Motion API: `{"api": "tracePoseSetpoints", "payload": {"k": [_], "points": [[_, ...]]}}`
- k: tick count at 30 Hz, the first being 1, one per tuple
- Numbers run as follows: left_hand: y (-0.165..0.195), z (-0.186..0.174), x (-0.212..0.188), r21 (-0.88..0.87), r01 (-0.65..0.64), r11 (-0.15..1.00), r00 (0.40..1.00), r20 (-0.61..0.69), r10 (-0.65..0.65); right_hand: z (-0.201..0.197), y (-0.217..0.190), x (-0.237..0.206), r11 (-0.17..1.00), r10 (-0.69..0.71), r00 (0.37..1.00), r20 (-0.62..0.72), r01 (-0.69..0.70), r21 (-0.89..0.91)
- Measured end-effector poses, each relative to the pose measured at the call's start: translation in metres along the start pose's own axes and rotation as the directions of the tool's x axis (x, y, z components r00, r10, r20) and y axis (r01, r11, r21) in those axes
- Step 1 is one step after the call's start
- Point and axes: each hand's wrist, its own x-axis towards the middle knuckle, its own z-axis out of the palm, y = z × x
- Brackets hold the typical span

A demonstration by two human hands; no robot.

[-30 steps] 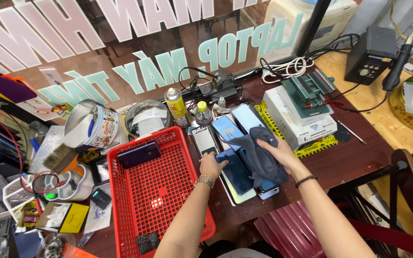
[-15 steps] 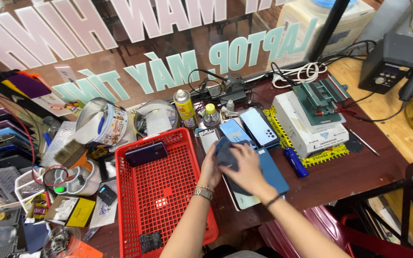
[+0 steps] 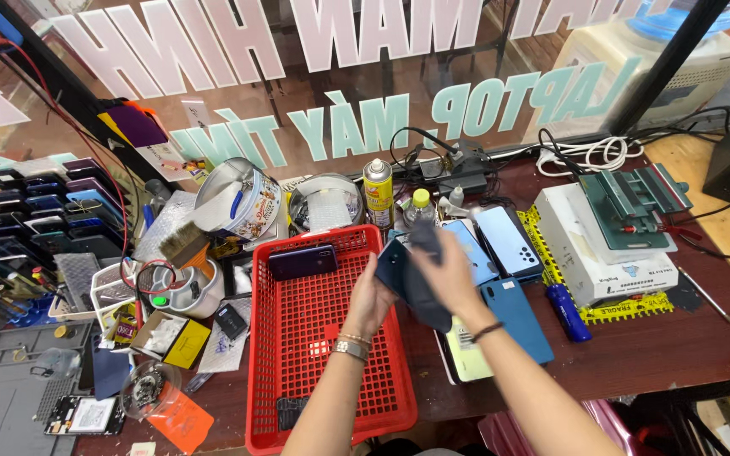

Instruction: The person carries a red basket filled with mobile phones from a storage shelf to a workbench. They take the phones out one at a time, wipe each phone with a gray cloth, and place the wiped phones on the bench beside the basket.

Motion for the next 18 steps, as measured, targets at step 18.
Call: {"api": "tracePoseSetpoints", "payload": {"k": [18], "points": [[0.008,-0.009,0.035,-0.079,-0.160,0.984,0.968,-0.209,0.140,0.055,-0.008,0.012,0.952,-0.187,0.982,-0.018,0.176,-0.251]]}}
